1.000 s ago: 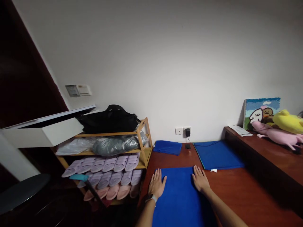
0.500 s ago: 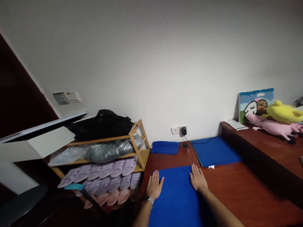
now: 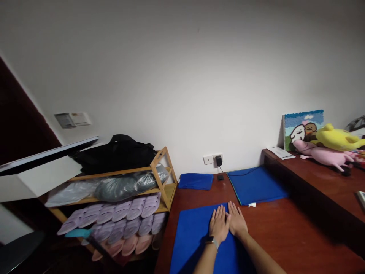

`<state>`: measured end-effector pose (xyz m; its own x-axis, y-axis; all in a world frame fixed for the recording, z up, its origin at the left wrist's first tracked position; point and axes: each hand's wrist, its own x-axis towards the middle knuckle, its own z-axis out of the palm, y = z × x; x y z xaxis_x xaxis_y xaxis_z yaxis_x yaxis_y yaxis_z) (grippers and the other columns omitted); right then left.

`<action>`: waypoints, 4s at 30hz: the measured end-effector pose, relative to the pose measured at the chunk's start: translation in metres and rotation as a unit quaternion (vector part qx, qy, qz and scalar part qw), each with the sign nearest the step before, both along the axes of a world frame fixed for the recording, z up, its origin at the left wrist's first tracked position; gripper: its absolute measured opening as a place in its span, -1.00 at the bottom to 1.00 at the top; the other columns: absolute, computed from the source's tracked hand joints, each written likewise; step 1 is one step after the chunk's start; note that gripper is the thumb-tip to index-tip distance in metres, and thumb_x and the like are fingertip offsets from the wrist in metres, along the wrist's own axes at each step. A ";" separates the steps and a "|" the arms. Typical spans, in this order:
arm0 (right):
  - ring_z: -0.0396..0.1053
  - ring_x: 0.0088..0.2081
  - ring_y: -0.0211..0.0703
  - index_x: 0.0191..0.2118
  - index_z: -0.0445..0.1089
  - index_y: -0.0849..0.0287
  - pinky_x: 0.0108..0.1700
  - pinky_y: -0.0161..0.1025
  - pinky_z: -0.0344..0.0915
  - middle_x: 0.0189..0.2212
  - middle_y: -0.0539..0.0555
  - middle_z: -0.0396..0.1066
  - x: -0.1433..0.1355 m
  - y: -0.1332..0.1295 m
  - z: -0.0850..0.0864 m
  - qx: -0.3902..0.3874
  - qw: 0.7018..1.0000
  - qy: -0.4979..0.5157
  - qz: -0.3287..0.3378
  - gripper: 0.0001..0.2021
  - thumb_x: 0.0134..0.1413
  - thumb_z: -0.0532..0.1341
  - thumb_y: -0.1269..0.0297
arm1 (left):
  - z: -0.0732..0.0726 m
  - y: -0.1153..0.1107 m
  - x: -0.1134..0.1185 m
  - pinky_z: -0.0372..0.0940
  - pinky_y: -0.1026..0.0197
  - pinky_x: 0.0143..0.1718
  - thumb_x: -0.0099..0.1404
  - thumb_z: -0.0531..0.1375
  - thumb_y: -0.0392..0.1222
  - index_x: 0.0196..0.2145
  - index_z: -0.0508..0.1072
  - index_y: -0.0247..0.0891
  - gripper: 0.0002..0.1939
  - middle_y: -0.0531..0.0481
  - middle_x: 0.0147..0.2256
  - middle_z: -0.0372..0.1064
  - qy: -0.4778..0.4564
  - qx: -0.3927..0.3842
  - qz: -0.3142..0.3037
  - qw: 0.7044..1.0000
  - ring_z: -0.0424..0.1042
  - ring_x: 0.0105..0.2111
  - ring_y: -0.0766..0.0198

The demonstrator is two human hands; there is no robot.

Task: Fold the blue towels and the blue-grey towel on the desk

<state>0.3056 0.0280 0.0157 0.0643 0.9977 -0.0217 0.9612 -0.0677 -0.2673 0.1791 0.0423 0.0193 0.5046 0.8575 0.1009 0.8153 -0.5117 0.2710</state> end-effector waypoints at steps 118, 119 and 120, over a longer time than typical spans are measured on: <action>-0.22 0.54 -0.03 0.53 -0.11 0.30 0.53 0.08 -0.28 0.53 0.12 -0.18 -0.008 -0.086 0.016 -0.015 0.999 0.026 -0.021 -0.32 0.43 -0.23 0.08 | -0.011 -0.060 -0.208 -0.03 -0.12 0.48 0.55 -0.27 0.22 0.49 0.03 -0.39 -0.20 -0.20 0.50 -0.13 0.088 0.050 0.179 0.979 -0.09 0.49 0.04; -0.22 0.54 -0.02 0.53 -0.11 0.30 0.53 0.08 -0.27 0.53 0.11 -0.18 -0.008 -0.088 0.016 -0.017 0.999 0.026 -0.021 -0.32 0.43 -0.22 0.08 | -0.010 -0.060 -0.206 -0.04 -0.12 0.48 0.55 -0.27 0.22 0.49 0.03 -0.39 -0.20 -0.20 0.50 -0.13 0.087 0.049 0.179 0.979 -0.09 0.49 0.05; -0.22 0.54 -0.01 0.53 -0.10 0.29 0.53 0.08 -0.26 0.53 0.11 -0.18 -0.008 -0.090 0.016 -0.014 0.999 0.027 -0.022 -0.32 0.43 -0.22 0.09 | -0.009 -0.060 -0.205 -0.04 -0.12 0.48 0.55 -0.27 0.21 0.49 0.03 -0.38 -0.21 -0.19 0.50 -0.14 0.085 0.049 0.180 0.979 -0.09 0.49 0.05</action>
<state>0.2973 -0.0625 0.0314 0.1053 0.9930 -0.0540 0.9415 -0.1170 -0.3159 -0.0261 -0.0177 0.0105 0.1880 0.9731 0.1333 0.9767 -0.1996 0.0794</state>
